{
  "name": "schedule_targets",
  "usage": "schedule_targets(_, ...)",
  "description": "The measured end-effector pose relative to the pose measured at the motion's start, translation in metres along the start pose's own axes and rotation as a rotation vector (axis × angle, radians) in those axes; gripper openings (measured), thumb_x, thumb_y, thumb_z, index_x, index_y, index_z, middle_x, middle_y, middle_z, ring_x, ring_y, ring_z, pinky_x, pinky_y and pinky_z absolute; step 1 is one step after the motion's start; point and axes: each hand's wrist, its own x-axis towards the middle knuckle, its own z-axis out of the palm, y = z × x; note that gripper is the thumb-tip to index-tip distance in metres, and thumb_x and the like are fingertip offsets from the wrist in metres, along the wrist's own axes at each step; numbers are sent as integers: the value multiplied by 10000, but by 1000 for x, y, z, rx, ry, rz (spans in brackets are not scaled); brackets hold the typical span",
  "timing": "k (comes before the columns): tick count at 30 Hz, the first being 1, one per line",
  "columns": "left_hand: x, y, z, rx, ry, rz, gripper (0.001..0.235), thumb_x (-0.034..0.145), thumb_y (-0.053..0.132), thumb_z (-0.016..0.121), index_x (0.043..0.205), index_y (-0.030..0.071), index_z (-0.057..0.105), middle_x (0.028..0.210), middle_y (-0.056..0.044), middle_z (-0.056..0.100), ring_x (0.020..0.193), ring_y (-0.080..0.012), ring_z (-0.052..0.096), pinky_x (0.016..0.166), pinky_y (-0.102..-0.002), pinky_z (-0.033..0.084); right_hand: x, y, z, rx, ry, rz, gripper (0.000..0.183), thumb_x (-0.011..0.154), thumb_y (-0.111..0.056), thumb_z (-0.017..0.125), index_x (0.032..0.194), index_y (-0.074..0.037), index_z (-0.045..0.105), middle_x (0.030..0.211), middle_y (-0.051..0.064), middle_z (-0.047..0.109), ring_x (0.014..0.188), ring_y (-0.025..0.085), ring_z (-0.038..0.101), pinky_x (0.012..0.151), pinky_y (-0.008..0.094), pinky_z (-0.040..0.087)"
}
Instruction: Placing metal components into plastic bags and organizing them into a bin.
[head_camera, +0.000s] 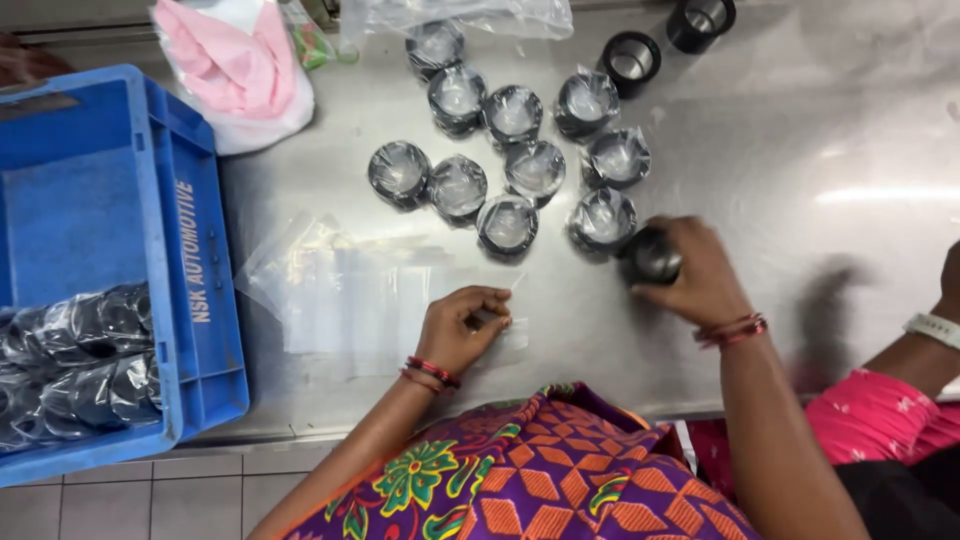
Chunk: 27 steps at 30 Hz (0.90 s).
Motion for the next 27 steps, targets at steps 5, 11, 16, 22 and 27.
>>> schedule_targets(5,10,-15,13,-53,-20,-54,135,804,69,811,927,39,762,1220,-76,780,928,-114,774,705,-228,595,-12,-50,2,761,-575,260,855,621,-356,903,1345,-106,524,1128,144,687,1088,248,661,908,374,540)
schedule_targets(11,17,-14,2,-250,-119,276,52,962,55,750,1007,58,725,1302,-85,754,1357,-249,617,1118,-383,505,1,-66,38,1156,-558,722,570,939,-422,665,1312,-15,525,889,184,714,774,252,669,662,345,547)
schedule_targets(16,21,56,-9,88,-71,526,178,905,121,753,1082,130,765,1079,1,779,1308,-269,631,1053,-412,531,-12,-60,50,1091,-645,262,651,834,-176,776,1392,-14,482,1111,79,629,905,139,621,759,290,546)
schedule_targets(22,2,67,-30,26,-13,437,115,959,155,733,1061,102,728,1053,-20,762,1097,-214,699,978,-369,555,2,-98,101,417,-200,-285,737,600,-142,893,1247,-143,540,1206,96,641,974,252,641,779,345,547)
schedule_targets(27,0,48,-31,-26,-91,178,351,845,204,744,1174,105,674,1025,-36,703,909,-229,748,814,-361,603,-1,-112,114,450,-5,-35,421,700,-209,835,1046,-28,676,974,128,674,868,270,674,779,365,526)
